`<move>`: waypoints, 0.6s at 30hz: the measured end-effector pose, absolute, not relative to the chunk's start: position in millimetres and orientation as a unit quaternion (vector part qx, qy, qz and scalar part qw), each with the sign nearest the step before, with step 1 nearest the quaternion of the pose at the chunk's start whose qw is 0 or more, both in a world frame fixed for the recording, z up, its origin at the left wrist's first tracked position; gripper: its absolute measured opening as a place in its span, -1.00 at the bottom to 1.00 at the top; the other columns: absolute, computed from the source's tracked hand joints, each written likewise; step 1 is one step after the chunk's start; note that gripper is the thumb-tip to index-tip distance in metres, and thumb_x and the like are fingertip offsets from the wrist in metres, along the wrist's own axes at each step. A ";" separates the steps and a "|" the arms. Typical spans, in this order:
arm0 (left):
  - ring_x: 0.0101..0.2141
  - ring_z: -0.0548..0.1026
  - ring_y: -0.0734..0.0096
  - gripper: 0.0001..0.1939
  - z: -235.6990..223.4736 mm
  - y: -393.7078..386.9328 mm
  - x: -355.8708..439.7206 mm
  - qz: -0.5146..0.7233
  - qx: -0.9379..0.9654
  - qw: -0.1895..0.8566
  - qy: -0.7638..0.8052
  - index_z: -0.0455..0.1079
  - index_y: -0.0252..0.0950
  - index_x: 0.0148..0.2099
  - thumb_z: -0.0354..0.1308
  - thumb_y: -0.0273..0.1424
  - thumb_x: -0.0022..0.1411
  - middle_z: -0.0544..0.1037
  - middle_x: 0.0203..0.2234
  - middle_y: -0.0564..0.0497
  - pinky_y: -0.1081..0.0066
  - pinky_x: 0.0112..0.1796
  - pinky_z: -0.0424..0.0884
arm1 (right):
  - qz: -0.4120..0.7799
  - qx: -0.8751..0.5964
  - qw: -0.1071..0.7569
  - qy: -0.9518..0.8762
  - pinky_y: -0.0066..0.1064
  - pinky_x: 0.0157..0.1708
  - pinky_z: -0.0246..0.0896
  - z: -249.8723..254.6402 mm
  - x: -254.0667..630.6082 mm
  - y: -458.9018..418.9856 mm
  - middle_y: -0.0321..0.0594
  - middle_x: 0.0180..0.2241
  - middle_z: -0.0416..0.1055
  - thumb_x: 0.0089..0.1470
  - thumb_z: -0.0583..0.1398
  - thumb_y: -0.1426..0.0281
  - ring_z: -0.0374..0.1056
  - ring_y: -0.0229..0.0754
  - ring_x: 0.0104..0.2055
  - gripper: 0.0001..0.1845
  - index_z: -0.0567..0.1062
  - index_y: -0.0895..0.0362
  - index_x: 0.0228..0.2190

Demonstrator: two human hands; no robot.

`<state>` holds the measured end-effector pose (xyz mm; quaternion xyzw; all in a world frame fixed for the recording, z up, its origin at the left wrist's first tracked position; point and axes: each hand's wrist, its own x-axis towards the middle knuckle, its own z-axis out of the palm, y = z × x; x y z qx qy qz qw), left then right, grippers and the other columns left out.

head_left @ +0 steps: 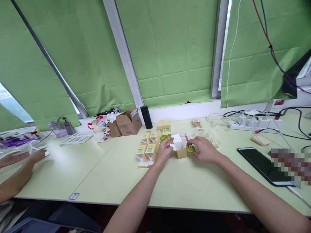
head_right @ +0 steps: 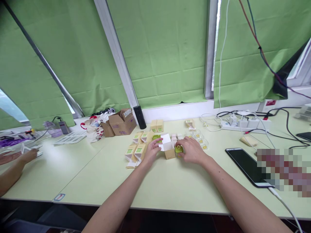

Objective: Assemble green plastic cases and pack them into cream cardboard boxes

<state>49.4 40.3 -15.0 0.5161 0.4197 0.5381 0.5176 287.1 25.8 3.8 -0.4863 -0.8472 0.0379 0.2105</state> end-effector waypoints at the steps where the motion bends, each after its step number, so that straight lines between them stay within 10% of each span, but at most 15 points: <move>1: -0.36 0.60 0.34 -0.38 -15.4 40.8 49.3 0.538 0.515 0.518 0.420 0.53 -0.38 0.05 0.14 -0.64 -0.15 0.68 -0.36 -0.05 0.45 -0.28 0.40 | 0.038 -0.485 0.209 -0.849 -0.13 -0.04 0.22 3.7 287.1 25.9 -0.13 -0.18 0.62 0.03 0.39 0.40 0.46 0.12 -0.04 -0.68 0.61 0.03 -0.13; 8: -0.32 0.60 0.30 -0.39 -14.6 39.0 48.2 0.541 0.518 0.516 0.417 0.56 -0.40 0.03 0.18 -0.61 -0.17 0.67 -0.35 -0.06 0.41 -0.24 0.42 | 0.037 -0.508 0.269 -0.818 -0.20 -0.16 0.26 -4.6 295.7 35.1 -0.17 -0.21 0.61 0.03 0.37 0.41 0.50 0.07 -0.14 -0.70 0.61 0.00 -0.14; 18: -0.30 0.60 0.29 -0.40 -16.5 35.3 48.9 0.517 0.551 0.529 0.387 0.57 -0.41 0.06 0.24 -0.55 -0.13 0.67 -0.37 -0.09 0.41 -0.23 0.41 | 0.048 -0.401 0.611 -0.681 -0.14 -0.13 0.39 -5.2 291.7 36.9 -0.09 0.01 0.59 0.27 0.27 0.20 0.50 0.06 -0.04 -0.65 0.50 0.01 0.05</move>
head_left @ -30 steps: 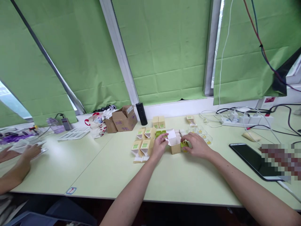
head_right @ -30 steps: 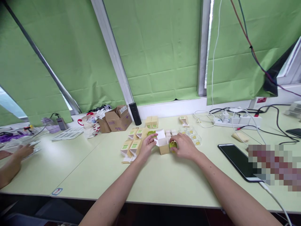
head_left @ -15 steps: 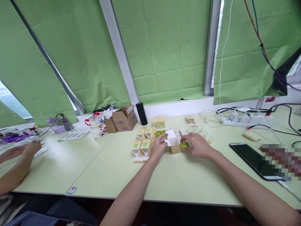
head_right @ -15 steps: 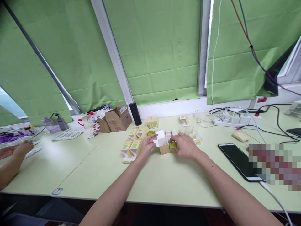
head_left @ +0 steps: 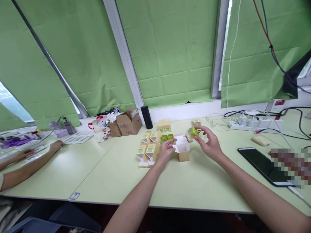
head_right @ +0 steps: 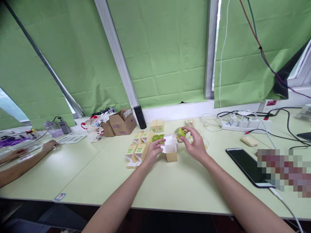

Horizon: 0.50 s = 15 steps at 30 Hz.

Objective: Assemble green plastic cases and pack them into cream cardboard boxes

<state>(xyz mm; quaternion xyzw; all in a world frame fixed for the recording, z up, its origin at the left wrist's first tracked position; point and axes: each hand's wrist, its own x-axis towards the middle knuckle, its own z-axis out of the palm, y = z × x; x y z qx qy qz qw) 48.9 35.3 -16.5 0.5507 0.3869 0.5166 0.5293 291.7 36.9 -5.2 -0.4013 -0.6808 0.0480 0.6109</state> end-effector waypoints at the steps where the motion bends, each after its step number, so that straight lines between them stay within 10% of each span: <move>1: -0.29 0.60 0.29 -0.40 -16.7 34.7 49.2 0.514 0.554 0.530 0.384 0.57 -0.41 0.07 0.25 -0.55 -0.12 0.67 -0.36 -0.09 0.42 -0.23 0.41 | 0.058 -0.396 0.616 -0.679 -0.14 -0.13 0.40 -4.6 287.7 33.7 -0.09 0.04 0.58 0.28 0.26 0.20 0.50 0.05 -0.04 -0.64 0.49 0.00 0.07; 15: -0.29 0.65 0.24 -0.38 -17.0 33.1 53.0 0.509 0.555 0.552 0.358 0.53 -0.38 0.10 0.28 -0.53 -0.10 0.71 -0.30 -0.13 0.39 -0.21 0.45 | 0.076 -0.310 0.522 -0.791 -0.07 0.03 0.37 -14.0 265.2 19.2 -0.11 0.16 0.53 0.40 0.18 0.28 0.49 0.06 0.08 -0.64 0.39 -0.06 0.18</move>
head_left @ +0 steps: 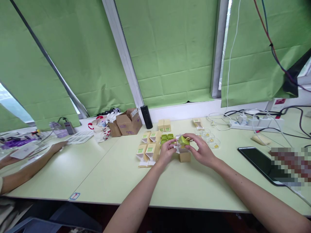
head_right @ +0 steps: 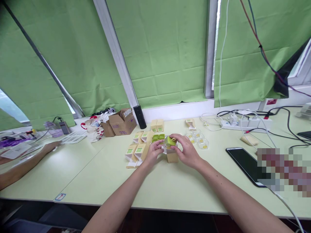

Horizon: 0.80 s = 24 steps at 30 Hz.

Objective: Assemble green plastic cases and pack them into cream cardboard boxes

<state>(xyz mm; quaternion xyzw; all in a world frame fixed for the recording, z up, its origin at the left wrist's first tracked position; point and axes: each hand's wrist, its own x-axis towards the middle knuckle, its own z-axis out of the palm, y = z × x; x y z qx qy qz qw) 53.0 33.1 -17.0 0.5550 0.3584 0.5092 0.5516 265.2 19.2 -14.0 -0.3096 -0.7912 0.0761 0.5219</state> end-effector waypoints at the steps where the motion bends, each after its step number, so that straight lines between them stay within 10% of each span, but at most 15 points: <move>1: -0.29 0.64 0.25 -0.38 -17.4 33.3 53.0 0.510 0.555 0.551 0.359 0.53 -0.38 0.10 0.29 -0.52 -0.11 0.71 -0.30 -0.12 0.40 -0.22 0.45 | 0.067 -0.308 0.516 -0.797 -0.07 0.03 0.35 -13.8 266.1 19.8 -0.10 0.16 0.53 0.40 0.18 0.28 0.50 0.05 0.04 -0.64 0.38 -0.05 0.18; 24: -0.35 0.61 0.31 -0.41 -12.5 27.2 53.9 0.503 0.563 0.548 0.359 0.51 -0.38 0.07 0.22 -0.52 -0.10 0.69 -0.34 -0.09 0.39 -0.22 0.46 | 0.054 -0.364 0.422 -0.828 -0.15 -0.11 0.21 -5.0 271.5 12.2 -0.26 -0.36 0.52 0.21 0.26 0.36 0.44 -0.03 -0.29 -0.77 0.45 0.03 -0.08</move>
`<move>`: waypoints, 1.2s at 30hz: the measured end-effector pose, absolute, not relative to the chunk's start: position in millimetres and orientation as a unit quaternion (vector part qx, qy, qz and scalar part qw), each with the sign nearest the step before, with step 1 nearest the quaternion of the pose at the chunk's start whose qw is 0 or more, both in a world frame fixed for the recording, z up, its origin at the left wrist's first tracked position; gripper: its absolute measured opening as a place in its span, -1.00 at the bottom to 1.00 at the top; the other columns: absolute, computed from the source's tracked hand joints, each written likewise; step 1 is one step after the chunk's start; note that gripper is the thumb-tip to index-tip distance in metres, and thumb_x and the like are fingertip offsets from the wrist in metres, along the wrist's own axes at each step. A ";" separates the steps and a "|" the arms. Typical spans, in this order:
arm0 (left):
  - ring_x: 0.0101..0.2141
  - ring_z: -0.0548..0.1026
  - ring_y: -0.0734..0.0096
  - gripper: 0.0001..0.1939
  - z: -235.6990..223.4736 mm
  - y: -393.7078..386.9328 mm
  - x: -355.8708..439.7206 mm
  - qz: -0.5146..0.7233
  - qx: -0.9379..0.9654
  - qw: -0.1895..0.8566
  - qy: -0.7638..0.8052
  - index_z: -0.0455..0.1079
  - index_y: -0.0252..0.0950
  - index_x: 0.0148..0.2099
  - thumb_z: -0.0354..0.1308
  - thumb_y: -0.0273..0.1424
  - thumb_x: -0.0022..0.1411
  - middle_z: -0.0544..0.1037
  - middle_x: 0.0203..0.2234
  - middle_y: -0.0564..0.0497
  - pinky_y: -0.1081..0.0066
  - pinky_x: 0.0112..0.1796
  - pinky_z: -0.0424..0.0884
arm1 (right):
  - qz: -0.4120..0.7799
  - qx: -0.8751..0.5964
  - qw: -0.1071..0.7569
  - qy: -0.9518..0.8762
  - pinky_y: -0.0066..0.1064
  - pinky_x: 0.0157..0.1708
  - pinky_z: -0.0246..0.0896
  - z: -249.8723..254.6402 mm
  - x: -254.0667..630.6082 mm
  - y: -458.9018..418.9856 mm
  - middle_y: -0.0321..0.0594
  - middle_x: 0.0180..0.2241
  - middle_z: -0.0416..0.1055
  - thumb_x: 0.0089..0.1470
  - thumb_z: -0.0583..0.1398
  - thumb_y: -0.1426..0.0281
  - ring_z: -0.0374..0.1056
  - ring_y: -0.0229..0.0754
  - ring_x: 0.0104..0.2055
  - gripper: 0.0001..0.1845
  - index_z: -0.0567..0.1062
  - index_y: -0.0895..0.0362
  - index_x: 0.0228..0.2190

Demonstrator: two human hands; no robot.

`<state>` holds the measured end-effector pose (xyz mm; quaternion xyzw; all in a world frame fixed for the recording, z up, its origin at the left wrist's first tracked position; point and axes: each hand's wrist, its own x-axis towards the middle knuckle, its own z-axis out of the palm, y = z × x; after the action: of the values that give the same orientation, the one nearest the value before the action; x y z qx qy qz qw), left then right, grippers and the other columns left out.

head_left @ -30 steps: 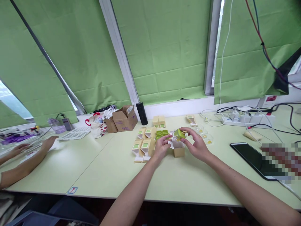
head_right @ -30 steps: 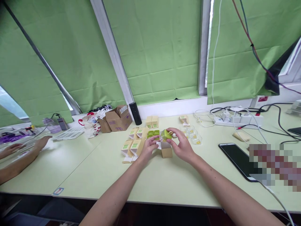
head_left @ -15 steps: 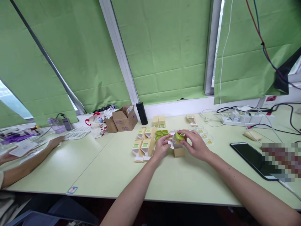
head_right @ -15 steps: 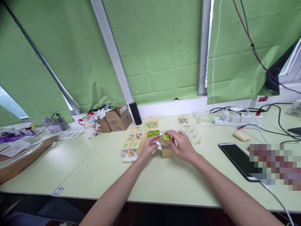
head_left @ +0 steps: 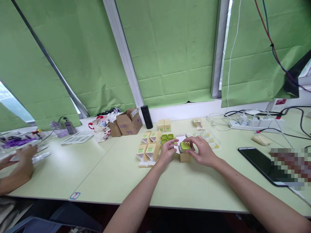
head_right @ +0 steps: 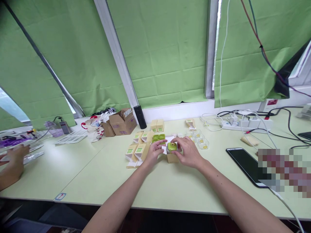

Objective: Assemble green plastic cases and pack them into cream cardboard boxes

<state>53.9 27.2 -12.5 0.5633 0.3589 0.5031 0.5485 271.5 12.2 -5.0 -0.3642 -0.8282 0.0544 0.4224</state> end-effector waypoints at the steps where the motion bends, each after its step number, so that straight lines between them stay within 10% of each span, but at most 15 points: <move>1: -0.34 0.61 0.31 -0.41 -12.5 27.0 53.8 0.503 0.564 0.547 0.361 0.51 -0.38 0.08 0.22 -0.52 -0.09 0.69 -0.34 -0.09 0.39 -0.23 0.46 | 0.058 -0.364 0.422 -0.829 -0.15 -0.12 0.22 -5.5 271.4 12.3 -0.26 -0.36 0.51 0.20 0.26 0.36 0.44 -0.03 -0.30 -0.77 0.45 0.03 -0.09; 24: -0.33 0.55 0.35 -0.40 -17.2 29.2 52.6 0.507 0.566 0.531 0.375 0.56 -0.38 0.08 0.22 -0.54 -0.10 0.66 -0.33 -0.06 0.44 -0.27 0.38 | 0.117 -0.391 0.443 -0.798 -0.24 -0.25 0.31 -19.2 260.7 21.2 -0.19 -0.32 0.51 0.42 0.09 0.31 0.41 -0.06 -0.27 -0.79 0.52 0.02 -0.17; 36: -0.33 0.55 0.35 -0.41 -15.4 27.3 53.4 0.508 0.566 0.533 0.370 0.57 -0.37 0.08 0.22 -0.53 -0.09 0.67 -0.32 -0.07 0.43 -0.27 0.38 | 0.196 -0.367 0.474 -0.776 -0.25 -0.32 0.41 -22.8 259.1 28.5 -0.10 -0.14 0.49 0.22 0.25 0.37 0.44 -0.12 -0.28 -0.84 0.64 0.06 -0.38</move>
<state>53.4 27.3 -15.4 0.5660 0.3704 0.5085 0.5328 259.1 28.5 -22.8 -0.3669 -0.7763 0.1958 0.4738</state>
